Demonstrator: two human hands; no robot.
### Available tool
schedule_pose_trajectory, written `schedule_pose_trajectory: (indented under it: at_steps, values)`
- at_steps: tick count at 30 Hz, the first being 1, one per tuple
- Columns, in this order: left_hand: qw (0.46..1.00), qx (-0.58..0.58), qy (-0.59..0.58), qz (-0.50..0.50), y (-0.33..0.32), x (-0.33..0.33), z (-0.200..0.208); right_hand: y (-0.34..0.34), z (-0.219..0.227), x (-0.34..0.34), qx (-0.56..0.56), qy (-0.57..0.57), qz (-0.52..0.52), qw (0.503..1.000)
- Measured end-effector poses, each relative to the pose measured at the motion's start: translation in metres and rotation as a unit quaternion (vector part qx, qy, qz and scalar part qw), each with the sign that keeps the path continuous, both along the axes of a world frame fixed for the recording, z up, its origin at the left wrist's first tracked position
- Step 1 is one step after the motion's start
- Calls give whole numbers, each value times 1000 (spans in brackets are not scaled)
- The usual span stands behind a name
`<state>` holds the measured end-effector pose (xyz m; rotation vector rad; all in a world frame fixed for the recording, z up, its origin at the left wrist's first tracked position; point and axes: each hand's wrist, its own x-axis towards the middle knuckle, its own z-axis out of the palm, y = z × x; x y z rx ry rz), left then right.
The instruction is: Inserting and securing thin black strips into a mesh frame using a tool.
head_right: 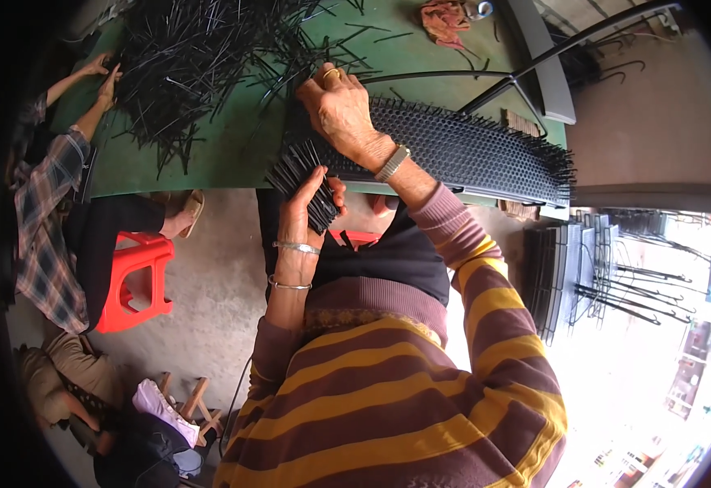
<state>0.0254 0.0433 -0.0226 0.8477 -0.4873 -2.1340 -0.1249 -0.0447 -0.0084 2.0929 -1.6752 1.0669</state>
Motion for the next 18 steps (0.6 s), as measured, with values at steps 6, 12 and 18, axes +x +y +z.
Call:
schedule_pose_trajectory:
  at_steps: [6,12,18]
  values:
    - [1000,19,-3,12,1,0,3,-3,10,-1,-52,30,17,998]
    - [998,42,-37,11,0,1,6,9,5,-6,52,41,-83,994]
    - [997,47,-42,37,-5,-3,7,29,27,-11,77,-89,-14,993]
